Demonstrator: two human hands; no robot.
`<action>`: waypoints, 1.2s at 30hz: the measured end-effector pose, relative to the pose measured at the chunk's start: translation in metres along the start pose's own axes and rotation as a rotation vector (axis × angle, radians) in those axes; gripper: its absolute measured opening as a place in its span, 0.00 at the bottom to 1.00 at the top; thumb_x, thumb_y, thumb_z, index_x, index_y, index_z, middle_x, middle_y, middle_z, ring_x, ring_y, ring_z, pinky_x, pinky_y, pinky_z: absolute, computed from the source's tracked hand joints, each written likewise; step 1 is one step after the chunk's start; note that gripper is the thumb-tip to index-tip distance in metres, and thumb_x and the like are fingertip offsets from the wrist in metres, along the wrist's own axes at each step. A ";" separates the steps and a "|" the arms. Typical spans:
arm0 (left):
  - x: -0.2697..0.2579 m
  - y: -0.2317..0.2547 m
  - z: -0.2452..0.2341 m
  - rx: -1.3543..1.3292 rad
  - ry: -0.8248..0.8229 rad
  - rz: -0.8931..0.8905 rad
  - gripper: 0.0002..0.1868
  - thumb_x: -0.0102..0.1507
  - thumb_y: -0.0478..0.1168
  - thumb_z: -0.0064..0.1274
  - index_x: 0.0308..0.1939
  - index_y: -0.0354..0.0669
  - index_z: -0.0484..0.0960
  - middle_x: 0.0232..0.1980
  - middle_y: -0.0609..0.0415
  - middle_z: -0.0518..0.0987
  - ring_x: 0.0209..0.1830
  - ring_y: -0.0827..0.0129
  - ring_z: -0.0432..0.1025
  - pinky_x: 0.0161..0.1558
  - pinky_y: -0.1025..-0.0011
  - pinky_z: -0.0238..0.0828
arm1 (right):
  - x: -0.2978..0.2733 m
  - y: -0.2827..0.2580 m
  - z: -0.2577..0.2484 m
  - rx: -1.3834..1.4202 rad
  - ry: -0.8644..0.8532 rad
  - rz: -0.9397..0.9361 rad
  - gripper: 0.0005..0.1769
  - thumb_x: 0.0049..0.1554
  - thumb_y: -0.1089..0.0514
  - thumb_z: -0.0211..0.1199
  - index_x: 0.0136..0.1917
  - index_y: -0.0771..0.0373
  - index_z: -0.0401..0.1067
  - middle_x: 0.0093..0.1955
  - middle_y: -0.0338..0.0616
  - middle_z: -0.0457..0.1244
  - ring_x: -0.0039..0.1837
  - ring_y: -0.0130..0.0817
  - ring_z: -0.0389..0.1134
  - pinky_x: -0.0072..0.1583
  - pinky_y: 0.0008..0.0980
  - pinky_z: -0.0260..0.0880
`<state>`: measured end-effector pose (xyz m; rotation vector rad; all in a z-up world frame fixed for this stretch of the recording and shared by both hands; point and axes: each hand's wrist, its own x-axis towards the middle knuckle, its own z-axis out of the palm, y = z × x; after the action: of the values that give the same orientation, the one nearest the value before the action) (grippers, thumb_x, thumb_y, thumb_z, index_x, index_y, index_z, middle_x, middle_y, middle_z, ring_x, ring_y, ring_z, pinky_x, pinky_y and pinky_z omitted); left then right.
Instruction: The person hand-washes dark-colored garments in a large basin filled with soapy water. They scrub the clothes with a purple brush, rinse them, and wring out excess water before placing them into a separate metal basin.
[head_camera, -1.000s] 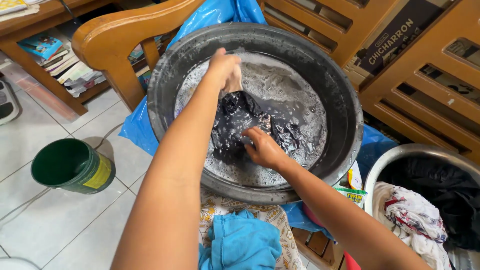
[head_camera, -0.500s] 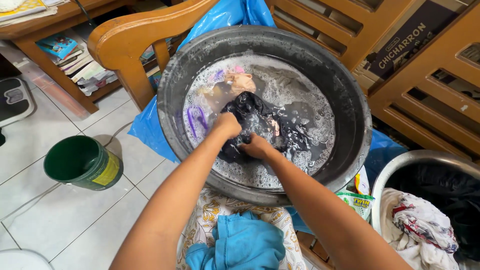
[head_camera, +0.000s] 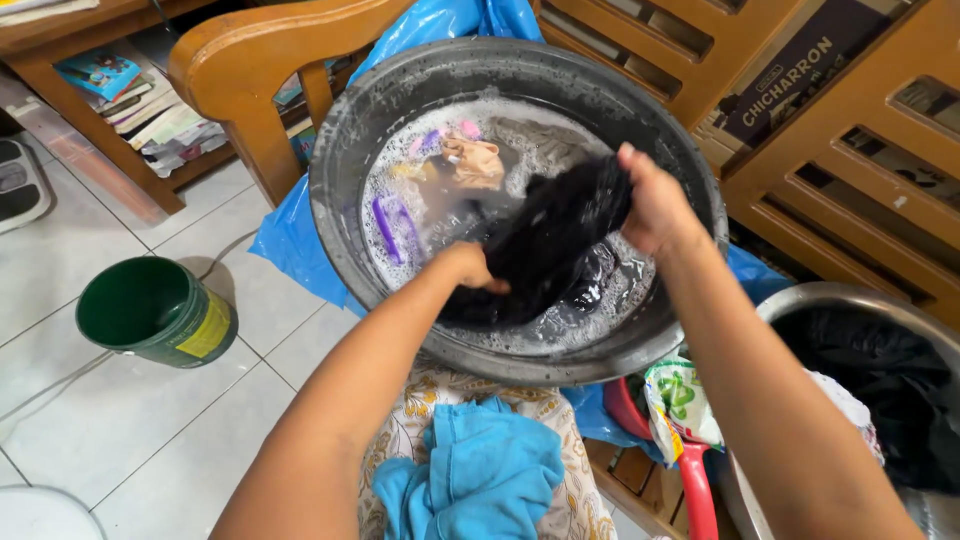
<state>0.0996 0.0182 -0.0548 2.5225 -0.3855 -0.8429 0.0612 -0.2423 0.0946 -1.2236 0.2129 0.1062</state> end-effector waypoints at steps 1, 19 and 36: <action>-0.005 0.005 -0.007 -0.141 0.034 0.015 0.48 0.54 0.58 0.65 0.70 0.35 0.64 0.67 0.39 0.68 0.65 0.50 0.67 0.60 0.52 0.67 | -0.003 -0.016 0.004 0.019 -0.011 -0.011 0.19 0.67 0.44 0.53 0.53 0.61 0.73 0.50 0.44 0.71 0.54 0.41 0.73 0.62 0.44 0.74; 0.029 0.041 -0.196 -0.559 0.892 0.162 0.11 0.50 0.35 0.64 0.37 0.47 0.88 0.41 0.50 0.86 0.42 0.62 0.82 0.47 0.67 0.77 | -0.010 -0.031 -0.028 0.107 -0.165 0.052 0.24 0.69 0.44 0.51 0.65 0.65 0.70 0.61 0.49 0.70 0.61 0.45 0.72 0.63 0.48 0.76; 0.029 -0.068 -0.046 0.088 0.423 -0.576 0.18 0.62 0.40 0.57 0.56 0.44 0.84 0.65 0.50 0.77 0.68 0.57 0.70 0.61 0.63 0.69 | 0.048 0.126 -0.093 0.044 0.309 0.263 0.07 0.61 0.61 0.57 0.52 0.66 0.67 0.44 0.44 0.68 0.45 0.36 0.71 0.51 0.39 0.73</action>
<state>0.1584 0.0803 -0.0706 2.8392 0.4707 -0.4518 0.0735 -0.2887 -0.0615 -1.1602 0.6426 0.1389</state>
